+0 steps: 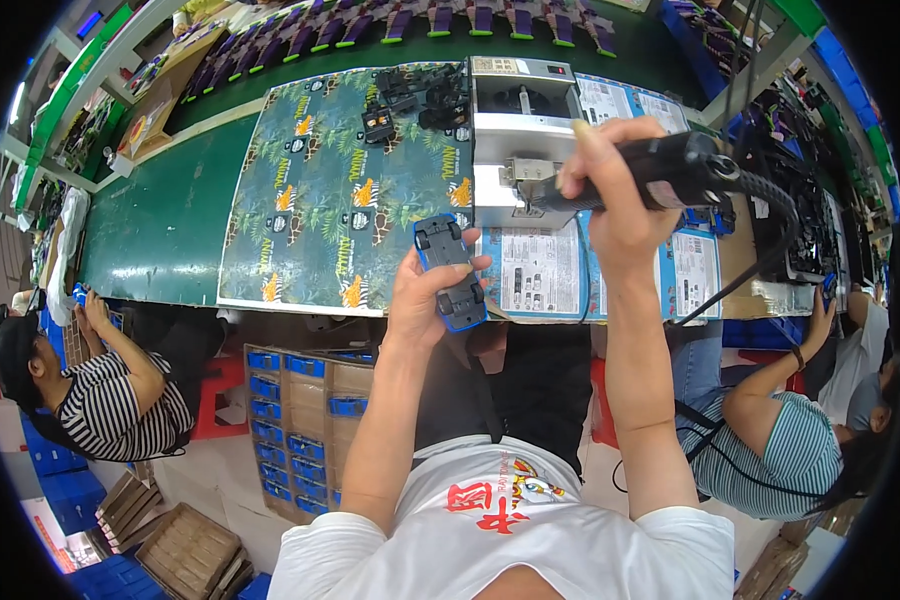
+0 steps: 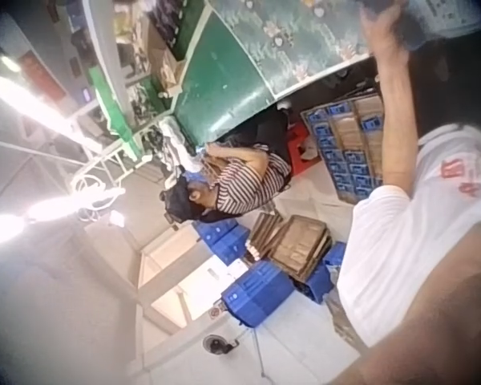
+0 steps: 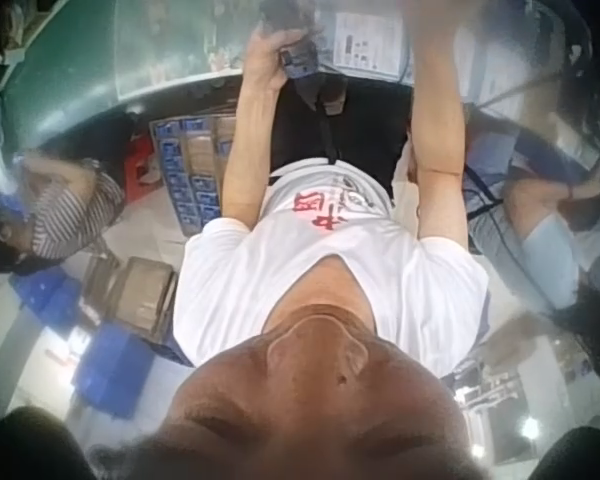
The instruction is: The person assembles toy cars by attaching components and wheels by hand, fastens them using an electric screwdriver, rolls them across the table, and places them into a compartment tray.
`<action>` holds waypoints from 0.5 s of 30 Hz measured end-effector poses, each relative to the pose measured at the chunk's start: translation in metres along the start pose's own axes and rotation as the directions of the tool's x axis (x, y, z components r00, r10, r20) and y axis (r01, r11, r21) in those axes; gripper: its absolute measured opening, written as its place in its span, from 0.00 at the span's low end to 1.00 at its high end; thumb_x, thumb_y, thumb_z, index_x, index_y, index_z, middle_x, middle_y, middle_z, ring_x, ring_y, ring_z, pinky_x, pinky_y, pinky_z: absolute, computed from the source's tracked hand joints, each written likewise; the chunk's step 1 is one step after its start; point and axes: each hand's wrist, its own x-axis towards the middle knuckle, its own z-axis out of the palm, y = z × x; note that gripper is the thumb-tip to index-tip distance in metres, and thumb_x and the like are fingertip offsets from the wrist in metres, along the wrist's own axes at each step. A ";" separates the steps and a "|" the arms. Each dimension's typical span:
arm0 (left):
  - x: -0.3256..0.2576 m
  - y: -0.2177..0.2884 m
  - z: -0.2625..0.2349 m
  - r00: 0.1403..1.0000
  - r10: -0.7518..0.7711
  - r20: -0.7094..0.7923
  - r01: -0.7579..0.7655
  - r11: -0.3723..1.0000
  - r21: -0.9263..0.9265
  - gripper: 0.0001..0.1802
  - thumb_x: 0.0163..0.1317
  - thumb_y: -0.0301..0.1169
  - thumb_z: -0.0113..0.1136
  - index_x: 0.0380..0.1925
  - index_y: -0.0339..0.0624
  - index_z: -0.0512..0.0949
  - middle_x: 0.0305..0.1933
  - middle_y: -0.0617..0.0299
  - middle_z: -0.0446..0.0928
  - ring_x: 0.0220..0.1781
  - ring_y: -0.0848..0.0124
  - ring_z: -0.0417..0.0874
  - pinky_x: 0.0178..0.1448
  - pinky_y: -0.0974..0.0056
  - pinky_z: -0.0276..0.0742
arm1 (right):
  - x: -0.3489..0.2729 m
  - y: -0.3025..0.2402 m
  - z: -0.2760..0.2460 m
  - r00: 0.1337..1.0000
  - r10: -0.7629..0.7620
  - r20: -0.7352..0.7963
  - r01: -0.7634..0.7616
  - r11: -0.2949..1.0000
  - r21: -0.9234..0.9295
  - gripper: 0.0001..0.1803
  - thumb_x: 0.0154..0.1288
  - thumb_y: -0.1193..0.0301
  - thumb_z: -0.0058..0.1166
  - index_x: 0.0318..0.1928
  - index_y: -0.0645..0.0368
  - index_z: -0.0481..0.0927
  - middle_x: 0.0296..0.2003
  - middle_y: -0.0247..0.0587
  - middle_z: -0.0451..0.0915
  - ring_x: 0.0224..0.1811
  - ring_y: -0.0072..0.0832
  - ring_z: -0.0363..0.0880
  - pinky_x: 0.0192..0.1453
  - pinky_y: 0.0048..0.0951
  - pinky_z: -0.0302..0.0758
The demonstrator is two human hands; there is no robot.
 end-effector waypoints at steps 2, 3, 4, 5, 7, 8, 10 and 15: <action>0.002 -0.002 -0.003 1.000 0.003 -0.009 -0.003 1.000 -0.004 0.30 0.54 0.17 0.60 0.60 0.37 0.69 0.56 0.48 0.78 0.49 0.58 0.85 0.46 0.53 0.88 | 0.001 0.003 0.009 0.999 -0.026 0.026 0.028 0.998 -0.056 0.07 0.59 0.80 0.66 0.32 0.63 0.79 0.22 0.33 0.80 0.19 0.15 0.76 0.24 0.17 0.71; 0.003 -0.001 -0.005 1.000 0.014 -0.014 -0.014 1.000 -0.009 0.30 0.53 0.17 0.59 0.59 0.37 0.70 0.56 0.48 0.78 0.47 0.58 0.85 0.45 0.54 0.87 | 0.003 -0.001 0.017 0.999 -0.016 0.028 0.019 0.994 -0.111 0.08 0.58 0.78 0.68 0.28 0.64 0.80 0.19 0.30 0.79 0.18 0.13 0.75 0.23 0.17 0.69; 0.003 -0.003 -0.007 0.999 0.016 -0.037 -0.016 1.000 -0.022 0.29 0.54 0.16 0.59 0.58 0.38 0.70 0.55 0.48 0.78 0.45 0.60 0.85 0.44 0.53 0.88 | 0.008 0.002 0.019 0.998 -0.014 0.058 0.023 0.989 -0.147 0.09 0.57 0.76 0.69 0.27 0.64 0.80 0.18 0.29 0.78 0.17 0.13 0.74 0.22 0.16 0.68; 0.003 -0.005 -0.010 0.999 0.010 -0.040 -0.011 1.000 -0.020 0.29 0.54 0.16 0.59 0.58 0.38 0.70 0.55 0.48 0.78 0.45 0.60 0.85 0.44 0.53 0.88 | 0.012 0.005 0.020 0.996 -0.011 0.089 0.027 0.983 -0.182 0.10 0.57 0.75 0.69 0.25 0.64 0.80 0.17 0.28 0.77 0.16 0.13 0.73 0.22 0.16 0.67; 0.005 -0.006 -0.014 0.999 0.013 -0.053 -0.016 0.998 -0.061 0.28 0.54 0.16 0.59 0.57 0.38 0.70 0.54 0.49 0.78 0.44 0.60 0.85 0.47 0.51 0.87 | 0.013 0.001 0.017 0.975 0.194 0.108 -0.174 0.969 -0.172 0.12 0.57 0.72 0.69 0.23 0.62 0.80 0.16 0.28 0.77 0.15 0.13 0.72 0.20 0.17 0.65; 0.006 -0.006 -0.015 0.998 0.014 -0.058 -0.017 0.998 -0.062 0.28 0.54 0.16 0.59 0.57 0.38 0.70 0.54 0.49 0.78 0.44 0.60 0.85 0.47 0.51 0.87 | 0.008 0.001 0.014 0.957 0.270 0.107 -0.258 0.959 -0.117 0.11 0.58 0.71 0.69 0.24 0.62 0.81 0.16 0.28 0.77 0.14 0.14 0.72 0.19 0.17 0.65; 0.007 -0.010 -0.008 0.998 0.024 -0.059 -0.028 0.997 -0.075 0.27 0.53 0.15 0.59 0.56 0.39 0.71 0.53 0.50 0.78 0.44 0.61 0.85 0.49 0.49 0.86 | -0.011 -0.006 0.000 0.944 0.325 0.055 -0.329 0.940 0.090 0.08 0.60 0.74 0.65 0.28 0.62 0.78 0.16 0.33 0.75 0.14 0.18 0.72 0.20 0.20 0.68; 0.007 -0.006 -0.008 0.998 0.043 -0.052 -0.044 0.999 -0.020 0.27 0.53 0.16 0.60 0.56 0.37 0.71 0.51 0.52 0.79 0.44 0.62 0.85 0.48 0.52 0.87 | -0.045 -0.020 -0.006 0.933 0.266 0.243 -0.336 0.887 0.317 0.09 0.66 0.68 0.51 0.35 0.61 0.70 0.22 0.43 0.72 0.16 0.25 0.69 0.23 0.29 0.70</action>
